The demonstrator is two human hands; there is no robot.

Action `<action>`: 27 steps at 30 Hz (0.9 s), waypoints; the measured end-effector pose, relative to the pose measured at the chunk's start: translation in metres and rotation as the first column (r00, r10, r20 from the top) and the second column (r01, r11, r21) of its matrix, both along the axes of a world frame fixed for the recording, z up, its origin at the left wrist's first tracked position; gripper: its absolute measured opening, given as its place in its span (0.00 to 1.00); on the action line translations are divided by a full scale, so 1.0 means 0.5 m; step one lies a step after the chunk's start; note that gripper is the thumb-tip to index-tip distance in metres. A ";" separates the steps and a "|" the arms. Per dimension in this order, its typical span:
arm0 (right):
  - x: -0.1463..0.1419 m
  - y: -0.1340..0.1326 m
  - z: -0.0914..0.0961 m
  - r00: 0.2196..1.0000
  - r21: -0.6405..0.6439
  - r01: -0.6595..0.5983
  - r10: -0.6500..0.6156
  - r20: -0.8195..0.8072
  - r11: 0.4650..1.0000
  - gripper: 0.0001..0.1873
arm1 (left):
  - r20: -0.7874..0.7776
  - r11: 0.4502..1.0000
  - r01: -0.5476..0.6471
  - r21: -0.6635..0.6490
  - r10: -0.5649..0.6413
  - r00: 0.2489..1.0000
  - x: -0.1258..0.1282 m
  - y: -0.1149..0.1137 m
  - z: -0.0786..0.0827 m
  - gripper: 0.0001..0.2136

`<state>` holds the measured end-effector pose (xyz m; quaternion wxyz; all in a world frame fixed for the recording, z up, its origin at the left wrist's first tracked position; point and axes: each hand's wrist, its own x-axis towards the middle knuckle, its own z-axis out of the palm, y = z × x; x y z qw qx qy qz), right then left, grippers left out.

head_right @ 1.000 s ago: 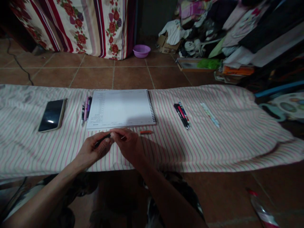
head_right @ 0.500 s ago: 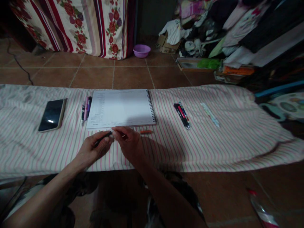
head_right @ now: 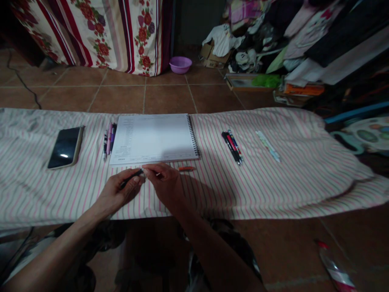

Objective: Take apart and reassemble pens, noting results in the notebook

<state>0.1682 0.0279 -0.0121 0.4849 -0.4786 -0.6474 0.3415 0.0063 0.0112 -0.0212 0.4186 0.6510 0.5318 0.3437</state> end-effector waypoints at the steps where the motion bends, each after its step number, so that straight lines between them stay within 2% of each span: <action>1: 0.000 0.000 -0.001 1.000 -0.002 0.001 -0.001 0.003 1.000 0.05 | -0.001 1.000 0.002 -0.006 -0.002 1.000 0.000 0.000 -0.001 0.15; 7: 0.017 0.001 -0.007 0.999 -0.118 0.034 -0.031 0.035 0.992 0.10 | 0.001 0.999 -0.030 -0.020 0.030 1.000 0.001 -0.001 -0.006 0.16; 11: 0.054 0.016 -0.007 0.981 -0.012 0.098 -0.094 0.169 0.995 0.09 | 0.011 0.998 -0.045 -0.032 0.045 0.999 0.002 -0.001 -0.007 0.16; 14: 0.088 0.030 -0.011 0.929 0.141 0.082 -0.127 0.348 0.987 0.08 | 0.017 0.997 -0.061 -0.041 0.062 0.998 0.001 -0.001 -0.008 0.16; 17: 0.119 0.040 -0.012 0.864 0.177 0.032 -0.117 0.490 0.984 0.08 | 0.006 0.996 -0.058 -0.065 0.059 0.998 0.001 -0.001 -0.009 0.16; 23: 0.167 0.045 0.001 0.718 0.137 -0.032 -0.073 0.693 0.990 0.06 | 0.003 0.996 -0.064 -0.063 0.065 0.998 0.002 -0.002 -0.012 0.16; 27: 0.197 0.042 0.002 0.667 0.086 -0.058 -0.025 0.744 0.995 0.07 | -0.022 0.997 -0.057 -0.046 0.056 0.998 0.001 -0.001 -0.014 0.16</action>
